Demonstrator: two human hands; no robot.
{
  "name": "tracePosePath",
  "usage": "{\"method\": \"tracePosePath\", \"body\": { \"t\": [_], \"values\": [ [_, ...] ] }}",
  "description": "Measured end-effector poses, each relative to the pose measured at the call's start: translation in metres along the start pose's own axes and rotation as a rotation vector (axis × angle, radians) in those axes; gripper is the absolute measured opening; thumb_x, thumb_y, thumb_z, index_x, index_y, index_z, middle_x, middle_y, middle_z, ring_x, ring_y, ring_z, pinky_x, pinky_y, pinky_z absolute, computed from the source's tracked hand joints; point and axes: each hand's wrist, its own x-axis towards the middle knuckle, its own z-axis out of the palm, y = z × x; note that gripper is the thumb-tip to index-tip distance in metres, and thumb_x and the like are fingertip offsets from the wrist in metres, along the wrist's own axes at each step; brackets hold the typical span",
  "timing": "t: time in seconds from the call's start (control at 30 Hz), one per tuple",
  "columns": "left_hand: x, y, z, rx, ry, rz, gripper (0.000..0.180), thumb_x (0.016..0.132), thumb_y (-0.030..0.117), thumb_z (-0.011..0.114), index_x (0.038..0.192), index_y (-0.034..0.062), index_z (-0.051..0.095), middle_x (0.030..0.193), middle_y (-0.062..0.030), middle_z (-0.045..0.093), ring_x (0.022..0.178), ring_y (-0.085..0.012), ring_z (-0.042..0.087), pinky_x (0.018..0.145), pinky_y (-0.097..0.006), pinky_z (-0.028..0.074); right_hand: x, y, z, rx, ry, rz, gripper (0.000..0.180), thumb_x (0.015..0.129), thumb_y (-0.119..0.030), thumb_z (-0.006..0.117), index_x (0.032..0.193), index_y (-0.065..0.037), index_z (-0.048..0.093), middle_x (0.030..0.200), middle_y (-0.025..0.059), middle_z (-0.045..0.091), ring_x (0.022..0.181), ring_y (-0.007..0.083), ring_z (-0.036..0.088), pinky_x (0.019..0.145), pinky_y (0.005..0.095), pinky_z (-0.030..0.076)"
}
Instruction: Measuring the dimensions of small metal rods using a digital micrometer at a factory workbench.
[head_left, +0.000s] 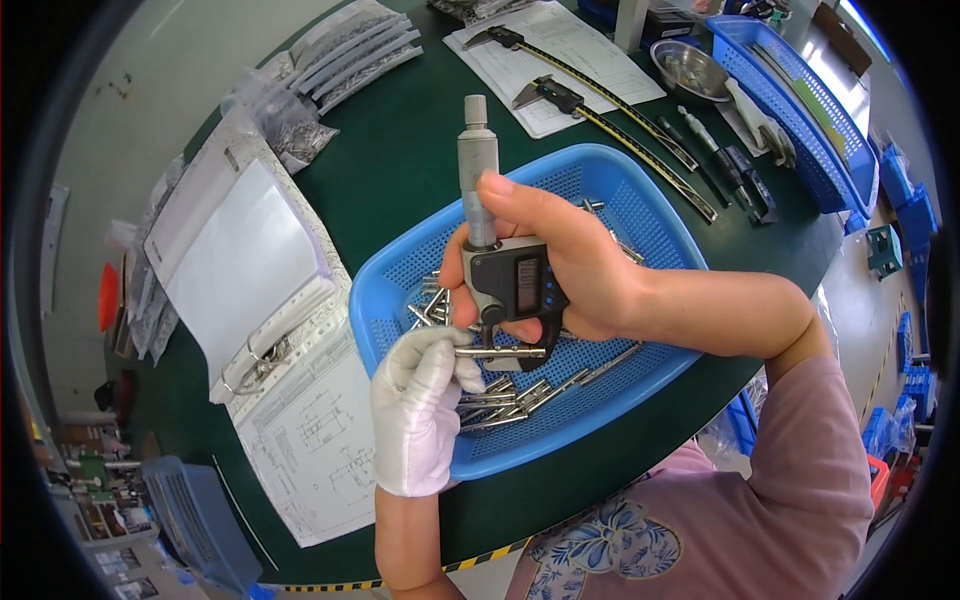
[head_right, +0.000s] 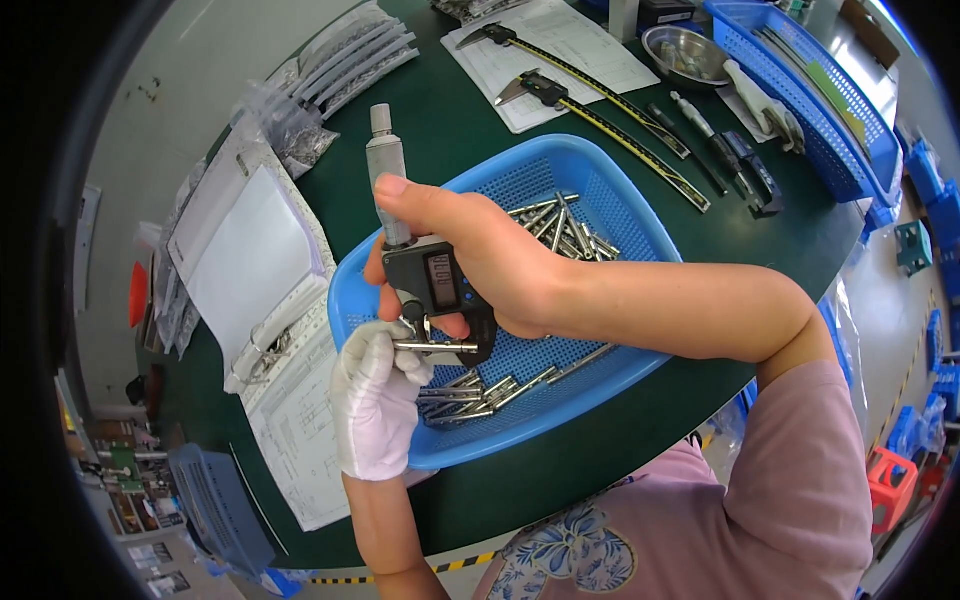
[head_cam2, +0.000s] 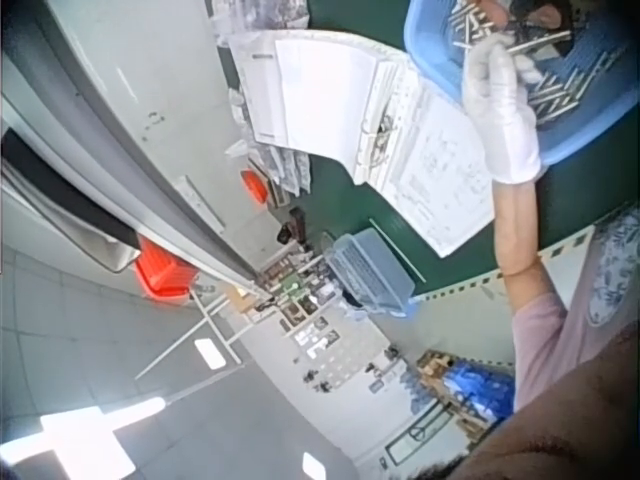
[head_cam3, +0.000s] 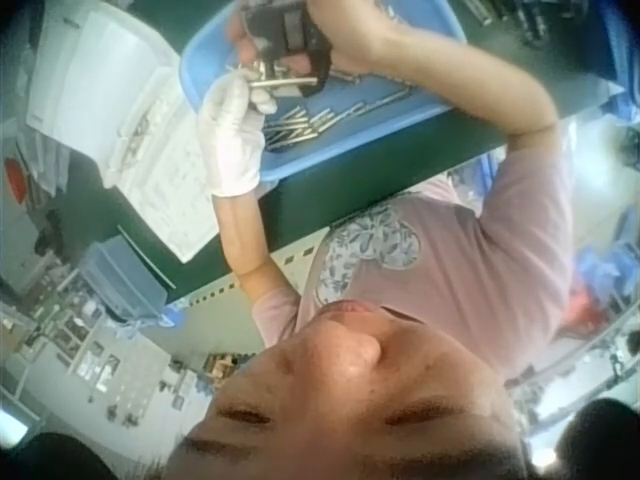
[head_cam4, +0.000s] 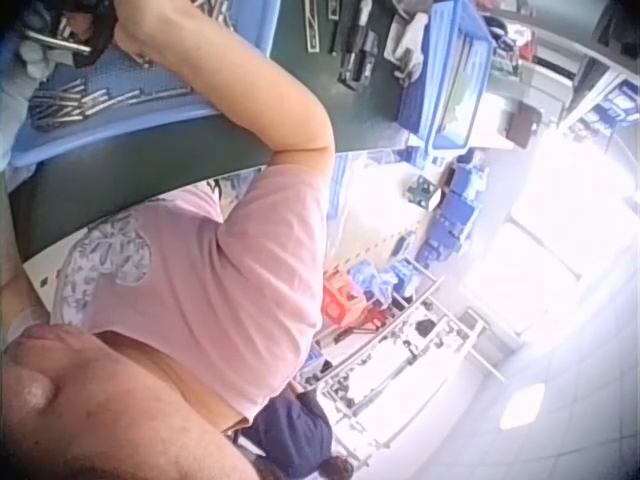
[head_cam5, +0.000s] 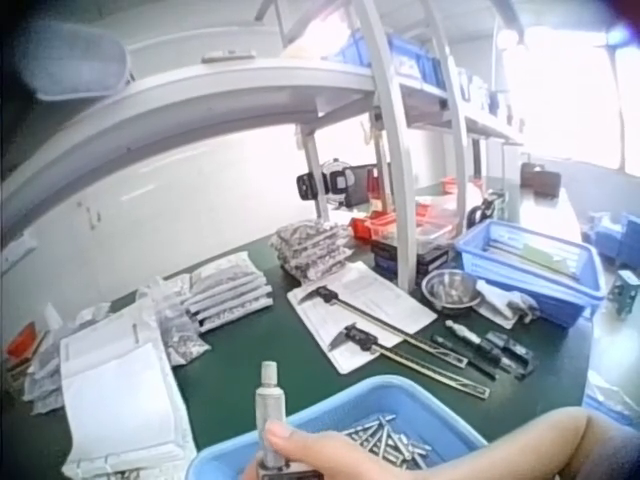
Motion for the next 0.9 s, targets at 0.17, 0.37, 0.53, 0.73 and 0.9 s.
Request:
{"method": "tracePosePath", "body": {
  "t": [0.17,0.37,0.53,0.73,0.9],
  "values": [
    [0.0005,0.0014,0.0043,-0.008,0.018,-0.007,0.017,0.085,0.013,0.049,0.091,-0.0023,0.052,0.072,-0.0048,0.053,0.067,-0.0107,0.05,0.065,-0.023,0.04,0.002,0.0015,-0.0027,-0.003,0.012,0.011,0.059,0.084,-0.052,0.028,0.082,0.0,0.055,0.068,0.0122,0.058,0.041,0.0125,0.044,0.041,0.0219,0.037],
    [-0.0002,-0.0028,0.002,0.158,0.132,0.051,0.015,0.085,0.013,0.049,0.089,-0.0014,0.052,0.074,-0.0044,0.054,0.067,-0.01,0.05,0.066,-0.022,0.041,0.0003,-0.0005,-0.0001,-0.014,0.009,0.007,0.059,0.086,-0.05,0.023,0.086,0.0,0.054,0.07,0.0124,0.058,0.042,0.0125,0.044,0.042,0.0222,0.037],
    [-0.0005,-0.0028,0.0043,0.035,0.091,0.021,0.013,0.084,0.01,0.051,0.089,-0.0016,0.054,0.073,-0.0047,0.055,0.066,-0.0096,0.05,0.064,-0.022,0.042,-0.0016,-0.0012,-0.0009,0.007,-0.006,0.021,0.061,0.088,-0.047,0.014,0.091,0.001,0.052,0.073,0.0129,0.058,0.044,0.0129,0.044,0.044,0.0223,0.038],
    [-0.0013,-0.0026,0.0017,0.09,0.055,0.024,0.013,0.083,0.011,0.053,0.089,-0.0011,0.055,0.073,-0.0043,0.055,0.065,-0.0089,0.049,0.062,-0.021,0.041,-0.0006,0.0028,-0.0021,0.093,-0.041,0.007,0.064,0.085,-0.051,0.017,0.09,0.002,0.053,0.072,0.0136,0.058,0.043,0.0135,0.045,0.043,0.0225,0.038],
    [-0.0024,-0.0014,0.0035,0.106,0.07,0.02,0.013,0.083,0.01,0.053,0.088,-0.001,0.056,0.072,-0.004,0.055,0.065,-0.0087,0.049,0.062,-0.021,0.041,-0.0011,0.0002,0.0014,0.032,-0.001,0.017,0.061,0.084,-0.052,0.024,0.086,0.001,0.054,0.071,0.0132,0.058,0.043,0.0137,0.045,0.042,0.0224,0.038]
  ]
}}
